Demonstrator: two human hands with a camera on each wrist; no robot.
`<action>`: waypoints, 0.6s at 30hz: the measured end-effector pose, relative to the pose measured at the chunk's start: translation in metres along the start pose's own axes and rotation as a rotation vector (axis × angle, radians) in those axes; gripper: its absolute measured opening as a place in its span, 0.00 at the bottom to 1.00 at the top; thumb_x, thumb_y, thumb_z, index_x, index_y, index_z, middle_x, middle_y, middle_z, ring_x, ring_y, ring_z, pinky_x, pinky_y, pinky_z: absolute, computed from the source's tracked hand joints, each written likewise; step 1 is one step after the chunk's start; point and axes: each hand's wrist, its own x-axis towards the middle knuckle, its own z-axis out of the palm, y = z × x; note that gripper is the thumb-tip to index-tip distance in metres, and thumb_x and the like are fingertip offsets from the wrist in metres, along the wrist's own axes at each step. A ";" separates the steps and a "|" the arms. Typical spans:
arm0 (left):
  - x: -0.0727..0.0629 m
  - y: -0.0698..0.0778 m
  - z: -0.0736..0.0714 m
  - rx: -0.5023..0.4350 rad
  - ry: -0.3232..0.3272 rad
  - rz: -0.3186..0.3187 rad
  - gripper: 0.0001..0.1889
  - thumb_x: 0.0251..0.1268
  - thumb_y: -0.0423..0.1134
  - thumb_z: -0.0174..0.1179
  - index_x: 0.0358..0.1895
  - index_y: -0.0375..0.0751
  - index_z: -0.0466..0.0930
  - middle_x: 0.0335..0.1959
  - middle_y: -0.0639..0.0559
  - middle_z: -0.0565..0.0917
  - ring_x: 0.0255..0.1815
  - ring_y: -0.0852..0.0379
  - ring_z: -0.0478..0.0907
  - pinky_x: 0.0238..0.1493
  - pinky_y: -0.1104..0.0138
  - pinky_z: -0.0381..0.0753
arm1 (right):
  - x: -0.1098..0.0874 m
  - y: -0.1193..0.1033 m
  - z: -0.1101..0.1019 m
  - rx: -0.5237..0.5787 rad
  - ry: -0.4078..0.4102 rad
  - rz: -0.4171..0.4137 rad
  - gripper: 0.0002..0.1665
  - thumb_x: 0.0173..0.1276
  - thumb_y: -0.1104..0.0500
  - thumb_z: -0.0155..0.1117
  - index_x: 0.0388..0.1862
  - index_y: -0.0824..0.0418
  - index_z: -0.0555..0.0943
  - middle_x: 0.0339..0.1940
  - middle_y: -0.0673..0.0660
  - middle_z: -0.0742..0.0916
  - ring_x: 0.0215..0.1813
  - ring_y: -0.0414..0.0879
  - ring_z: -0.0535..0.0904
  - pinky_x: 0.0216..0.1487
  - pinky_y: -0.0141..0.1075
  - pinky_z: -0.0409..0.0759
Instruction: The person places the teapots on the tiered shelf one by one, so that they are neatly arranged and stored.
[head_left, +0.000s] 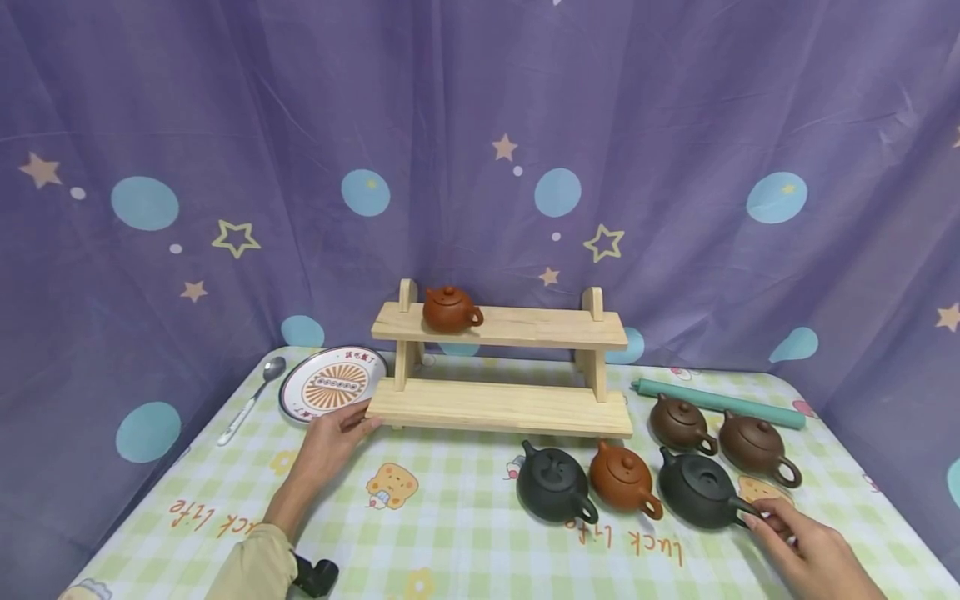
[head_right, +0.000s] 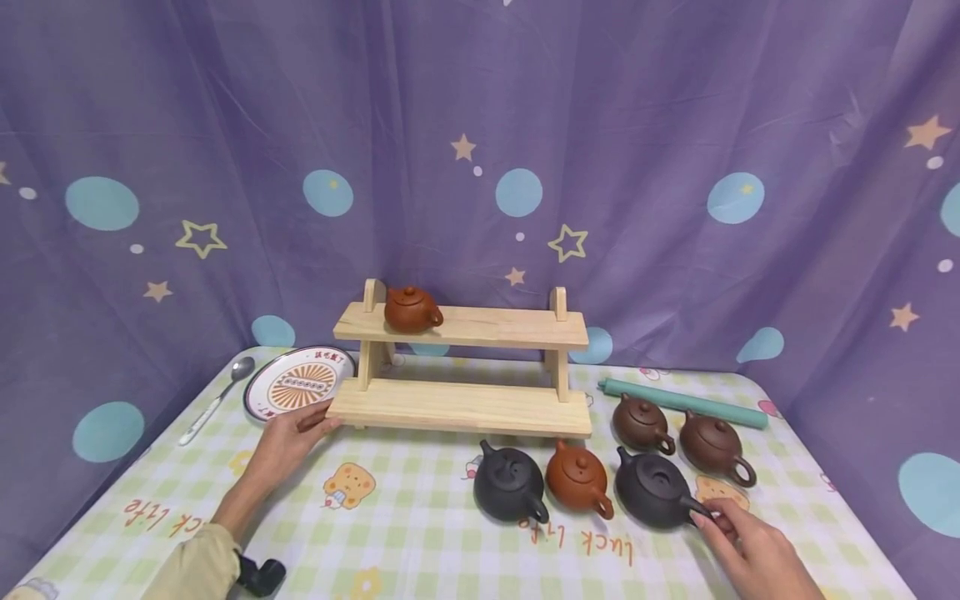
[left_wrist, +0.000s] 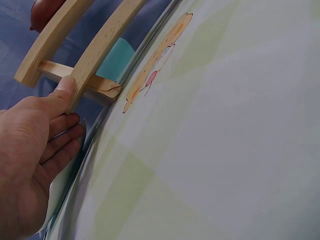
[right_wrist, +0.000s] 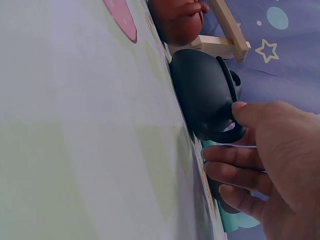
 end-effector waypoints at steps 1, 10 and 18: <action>0.000 0.000 0.000 0.000 -0.002 -0.002 0.24 0.71 0.40 0.69 0.64 0.28 0.80 0.53 0.36 0.87 0.52 0.42 0.87 0.56 0.52 0.84 | 0.000 0.000 0.000 -0.002 -0.002 0.000 0.05 0.70 0.65 0.71 0.42 0.61 0.84 0.24 0.37 0.82 0.25 0.28 0.73 0.22 0.34 0.74; 0.000 0.001 0.001 -0.008 -0.004 -0.004 0.24 0.71 0.39 0.69 0.63 0.28 0.80 0.53 0.36 0.87 0.52 0.42 0.87 0.55 0.53 0.85 | 0.002 -0.001 0.000 -0.026 -0.060 0.033 0.02 0.73 0.65 0.69 0.42 0.62 0.85 0.25 0.41 0.81 0.24 0.29 0.72 0.23 0.34 0.72; 0.001 0.000 0.000 0.001 -0.003 -0.008 0.24 0.71 0.40 0.69 0.64 0.29 0.80 0.53 0.36 0.87 0.52 0.43 0.87 0.56 0.53 0.84 | 0.002 -0.001 0.002 -0.020 -0.077 0.053 0.04 0.75 0.63 0.67 0.44 0.64 0.85 0.25 0.43 0.80 0.23 0.30 0.69 0.23 0.34 0.70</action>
